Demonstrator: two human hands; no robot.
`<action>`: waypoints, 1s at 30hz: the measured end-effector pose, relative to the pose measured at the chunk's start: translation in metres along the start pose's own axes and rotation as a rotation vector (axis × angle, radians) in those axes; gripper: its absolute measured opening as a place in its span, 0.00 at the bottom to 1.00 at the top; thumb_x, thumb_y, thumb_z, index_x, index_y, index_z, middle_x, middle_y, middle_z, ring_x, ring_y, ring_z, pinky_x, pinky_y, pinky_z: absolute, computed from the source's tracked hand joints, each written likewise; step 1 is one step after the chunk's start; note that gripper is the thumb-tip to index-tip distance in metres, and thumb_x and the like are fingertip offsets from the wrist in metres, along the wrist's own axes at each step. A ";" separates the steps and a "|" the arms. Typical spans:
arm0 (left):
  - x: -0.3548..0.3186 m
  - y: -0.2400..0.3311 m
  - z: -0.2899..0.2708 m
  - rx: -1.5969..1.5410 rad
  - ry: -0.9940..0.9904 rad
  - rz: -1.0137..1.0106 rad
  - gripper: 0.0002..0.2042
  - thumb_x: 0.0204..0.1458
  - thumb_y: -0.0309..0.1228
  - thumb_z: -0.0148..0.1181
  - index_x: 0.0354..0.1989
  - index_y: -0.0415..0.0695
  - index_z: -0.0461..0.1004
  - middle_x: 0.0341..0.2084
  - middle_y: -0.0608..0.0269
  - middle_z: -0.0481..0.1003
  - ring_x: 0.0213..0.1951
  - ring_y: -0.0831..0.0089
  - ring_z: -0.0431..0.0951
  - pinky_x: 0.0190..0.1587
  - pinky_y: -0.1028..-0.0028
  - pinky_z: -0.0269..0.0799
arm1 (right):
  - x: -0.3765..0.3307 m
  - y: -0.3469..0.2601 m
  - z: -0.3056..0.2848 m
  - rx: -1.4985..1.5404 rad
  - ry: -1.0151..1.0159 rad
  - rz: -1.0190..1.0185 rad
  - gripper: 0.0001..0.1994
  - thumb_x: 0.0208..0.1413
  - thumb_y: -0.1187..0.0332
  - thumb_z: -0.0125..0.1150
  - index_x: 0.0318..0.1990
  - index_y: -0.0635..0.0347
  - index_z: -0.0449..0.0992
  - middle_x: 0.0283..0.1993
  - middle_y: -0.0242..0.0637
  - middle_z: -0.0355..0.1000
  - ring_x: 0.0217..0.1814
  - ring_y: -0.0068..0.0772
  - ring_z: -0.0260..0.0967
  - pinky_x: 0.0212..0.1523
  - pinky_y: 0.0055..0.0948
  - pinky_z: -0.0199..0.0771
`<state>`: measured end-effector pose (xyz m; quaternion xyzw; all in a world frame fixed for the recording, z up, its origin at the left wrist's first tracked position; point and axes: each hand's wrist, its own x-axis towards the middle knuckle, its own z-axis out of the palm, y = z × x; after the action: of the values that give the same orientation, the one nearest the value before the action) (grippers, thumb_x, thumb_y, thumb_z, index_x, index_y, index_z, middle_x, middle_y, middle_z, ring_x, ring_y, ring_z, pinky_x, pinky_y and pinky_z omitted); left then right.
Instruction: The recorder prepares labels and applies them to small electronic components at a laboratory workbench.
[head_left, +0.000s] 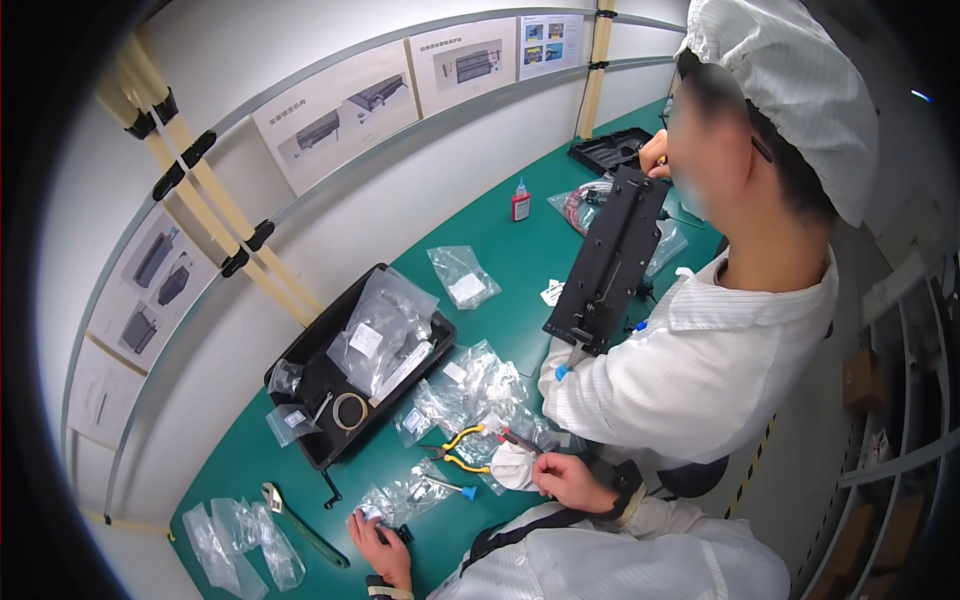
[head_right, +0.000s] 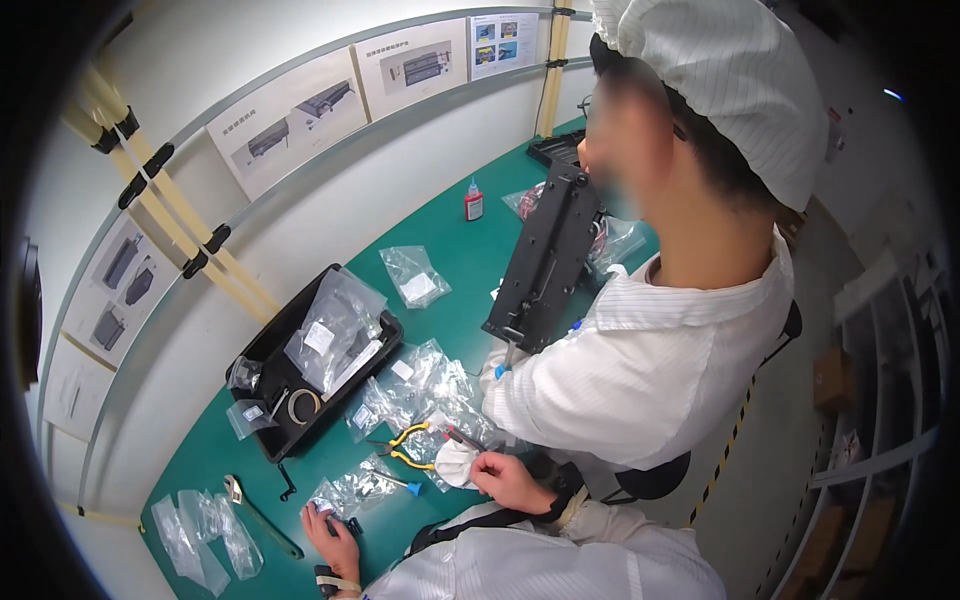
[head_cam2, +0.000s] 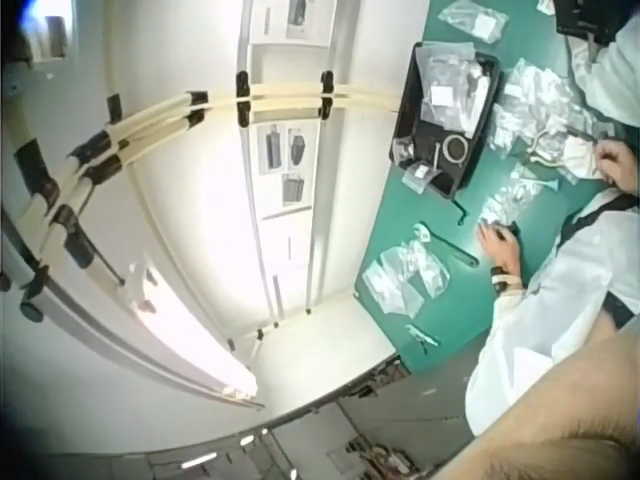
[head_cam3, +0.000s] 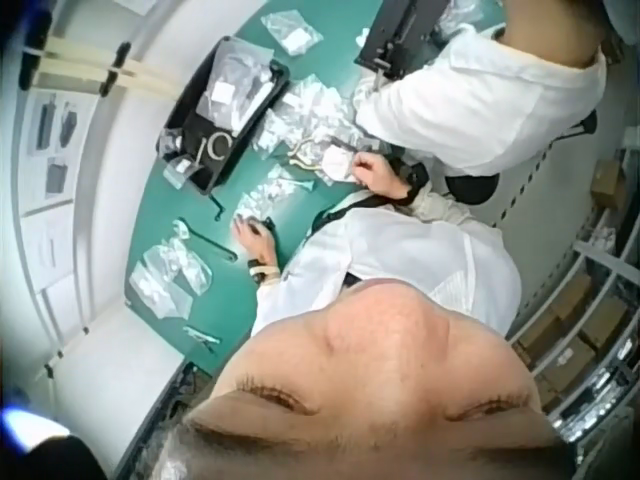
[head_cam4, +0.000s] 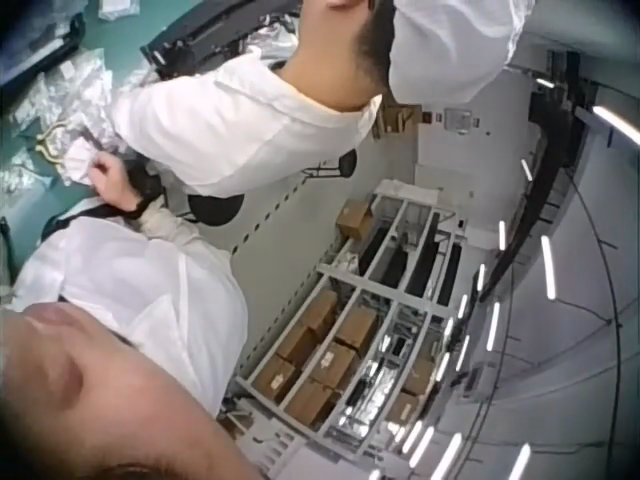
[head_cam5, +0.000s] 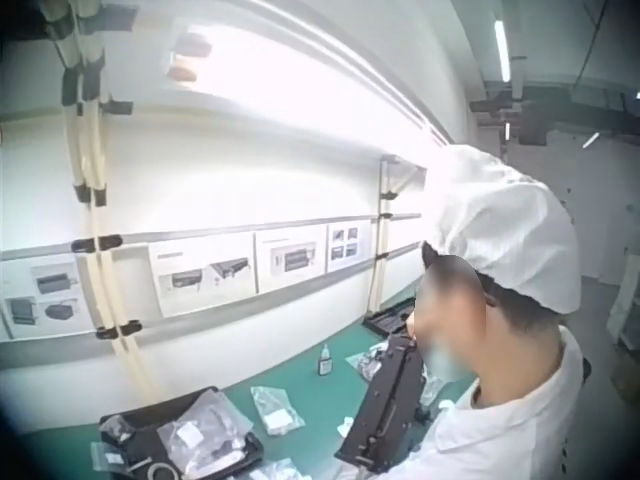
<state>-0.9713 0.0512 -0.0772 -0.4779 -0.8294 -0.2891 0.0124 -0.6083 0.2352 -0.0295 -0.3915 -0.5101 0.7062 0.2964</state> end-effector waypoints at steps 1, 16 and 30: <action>0.000 0.000 0.000 0.001 -0.001 -0.001 0.08 0.55 0.20 0.53 0.42 0.35 0.74 0.64 0.37 0.69 0.69 0.37 0.61 0.71 0.47 0.55 | 0.001 0.001 0.001 0.007 -0.003 0.005 0.02 0.64 0.74 0.59 0.38 0.62 0.76 0.30 0.25 0.71 0.30 0.14 0.68 0.30 0.19 0.69; 0.004 0.004 -0.001 -0.027 -0.021 -0.051 0.09 0.55 0.21 0.53 0.43 0.35 0.73 0.64 0.37 0.69 0.70 0.37 0.60 0.71 0.48 0.54 | 0.005 0.001 0.000 -0.022 0.015 0.028 0.03 0.64 0.74 0.59 0.38 0.63 0.76 0.31 0.25 0.72 0.30 0.15 0.69 0.31 0.19 0.70; 0.002 0.002 -0.002 -0.036 -0.010 -0.049 0.09 0.54 0.21 0.54 0.43 0.36 0.74 0.65 0.40 0.69 0.70 0.38 0.60 0.71 0.48 0.55 | 0.007 0.004 0.003 -0.002 0.018 0.005 0.03 0.64 0.74 0.59 0.37 0.63 0.76 0.30 0.25 0.71 0.29 0.14 0.67 0.29 0.20 0.68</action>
<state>-0.9711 0.0527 -0.0735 -0.4590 -0.8355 -0.3021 -0.0074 -0.6146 0.2378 -0.0344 -0.3994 -0.5073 0.7029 0.2985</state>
